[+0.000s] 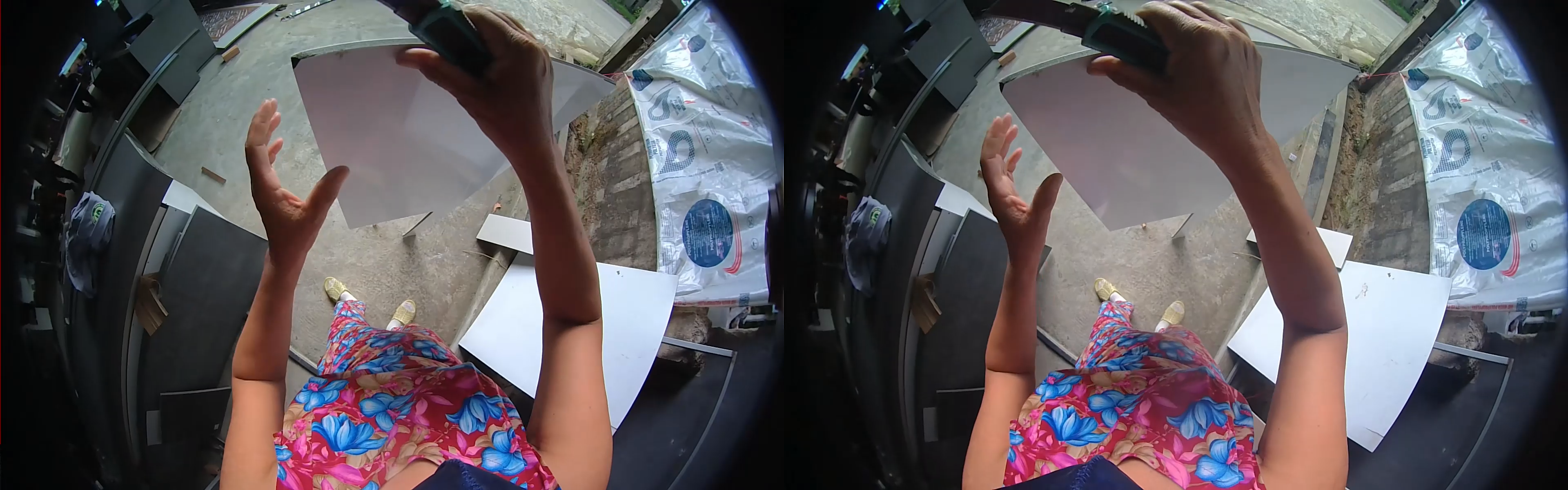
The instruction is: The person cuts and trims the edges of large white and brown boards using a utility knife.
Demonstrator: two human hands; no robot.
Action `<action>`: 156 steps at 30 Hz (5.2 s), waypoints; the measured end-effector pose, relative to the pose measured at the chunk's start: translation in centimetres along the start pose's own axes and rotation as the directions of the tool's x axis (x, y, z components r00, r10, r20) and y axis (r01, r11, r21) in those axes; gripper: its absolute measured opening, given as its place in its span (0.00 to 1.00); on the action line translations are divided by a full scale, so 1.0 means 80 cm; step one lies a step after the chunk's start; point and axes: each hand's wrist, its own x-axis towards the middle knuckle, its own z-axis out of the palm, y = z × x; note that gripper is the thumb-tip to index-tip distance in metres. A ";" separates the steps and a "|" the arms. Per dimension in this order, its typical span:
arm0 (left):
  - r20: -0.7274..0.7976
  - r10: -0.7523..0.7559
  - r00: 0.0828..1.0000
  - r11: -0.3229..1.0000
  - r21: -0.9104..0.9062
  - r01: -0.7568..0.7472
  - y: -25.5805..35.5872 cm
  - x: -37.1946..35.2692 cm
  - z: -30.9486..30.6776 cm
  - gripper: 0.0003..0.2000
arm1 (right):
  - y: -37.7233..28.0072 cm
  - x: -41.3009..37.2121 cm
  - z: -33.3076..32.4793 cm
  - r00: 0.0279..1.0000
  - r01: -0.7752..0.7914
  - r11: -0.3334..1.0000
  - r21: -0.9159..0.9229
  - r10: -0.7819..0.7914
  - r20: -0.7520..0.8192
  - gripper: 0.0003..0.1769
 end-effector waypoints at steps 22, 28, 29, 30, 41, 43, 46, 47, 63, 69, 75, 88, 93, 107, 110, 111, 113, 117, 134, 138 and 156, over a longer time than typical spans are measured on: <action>0.004 -0.228 0.974 0.885 -0.415 0.209 0.058 0.042 0.071 0.08 | -0.079 -0.027 -0.104 0.801 -0.504 0.839 0.204 0.366 0.475 0.20; 0.011 -0.197 0.980 0.865 -0.470 0.179 0.054 0.041 0.074 0.07 | -0.062 -0.033 -0.097 0.674 -0.708 0.592 0.386 0.400 0.621 0.25; 0.030 -0.195 0.980 0.856 -0.483 0.185 0.054 0.040 0.072 0.07 | -0.046 -0.033 -0.108 0.657 -0.720 0.599 0.351 0.425 0.622 0.24; 0.051 -0.188 0.981 0.852 -0.488 0.189 0.073 0.034 0.084 0.07 | -0.015 -0.045 -0.142 0.644 -0.731 0.600 0.325 0.447 0.621 0.24; 0.074 -0.137 0.988 0.845 -0.512 0.155 0.086 0.026 0.088 0.05 | 0.166 -0.101 -0.253 0.625 -0.740 0.422 -0.524 0.719 -0.303 0.21; 0.065 -0.106 0.992 0.851 -0.511 0.124 0.093 0.025 0.093 0.05 | 0.139 -0.095 -0.232 0.705 -0.670 0.464 -0.579 0.641 -0.303 0.22; 0.133 -0.135 0.982 0.838 -0.514 0.185 0.127 0.019 0.127 0.05 | 0.100 -0.099 -0.215 0.819 -0.460 0.432 -0.776 0.545 -0.182 0.20; 0.112 -0.127 0.985 0.850 -0.499 0.167 0.127 0.020 0.130 0.05 | 0.087 -0.098 -0.196 0.869 -0.378 0.420 -0.825 0.468 -0.161 0.20; 0.074 -0.215 0.974 0.884 -0.409 0.226 0.063 0.052 0.120 0.07 | 0.012 -0.056 -0.132 0.681 -0.732 0.427 0.531 0.491 0.544 0.24; 0.119 -0.243 0.963 0.854 -0.445 0.270 0.068 0.051 0.127 0.09 | 0.206 -0.112 -0.207 0.521 -0.780 0.318 0.539 0.806 0.279 0.18; 0.080 -0.225 0.971 0.919 -0.315 0.239 0.026 0.058 0.096 0.14 | 0.280 -0.192 -0.160 0.310 -0.727 0.267 0.633 0.950 -0.044 0.14; 0.205 0.062 0.977 0.884 0.444 -0.149 0.022 0.129 -0.063 0.36 | 0.136 -0.142 0.049 0.644 -0.325 0.150 0.934 0.758 0.102 0.21; 0.625 -0.022 0.780 0.722 0.550 -0.420 0.105 0.115 0.022 0.31 | 0.064 -0.147 0.071 0.682 -0.324 0.147 0.935 0.721 0.123 0.21; 0.519 -0.221 0.826 0.721 0.657 -0.221 0.021 0.103 -0.073 0.13 | 0.055 -0.273 0.066 0.724 -0.616 0.050 0.786 0.428 0.540 0.20; 0.679 -0.150 0.718 0.537 0.666 -0.518 0.026 0.111 -0.091 0.12 | 0.079 -0.303 0.096 0.652 -0.665 -0.219 0.714 0.297 0.698 0.20; 0.775 -0.145 0.615 0.452 0.605 -0.655 0.020 0.126 -0.116 0.11 | 0.091 -0.315 0.107 0.622 -0.683 -0.272 0.678 0.269 0.735 0.20; 0.840 -0.109 0.531 0.445 0.519 -0.730 0.018 0.132 -0.125 0.11 | 0.114 -0.347 0.137 0.561 -0.711 -0.351 0.609 0.239 0.792 0.21; 0.716 0.032 0.698 0.724 0.464 -0.510 0.066 0.096 -0.050 0.16 | 0.161 -0.436 0.221 0.326 -0.795 -0.416 0.442 0.321 0.889 0.22; 0.590 0.012 0.807 0.842 0.429 -0.327 0.051 0.077 0.040 0.20 | 0.145 -0.432 0.212 0.606 -0.409 -0.773 0.486 0.168 0.778 0.19; 0.629 0.073 0.774 0.858 0.356 -0.371 0.057 0.082 0.065 0.19 | 0.157 -0.510 0.268 0.291 -0.438 -0.758 0.483 0.389 0.874 0.17; 0.576 0.644 0.503 0.712 -0.212 -0.670 0.115 0.178 0.164 0.13 | 0.067 -0.643 0.247 -0.395 -0.158 -0.582 0.797 0.777 0.490 0.14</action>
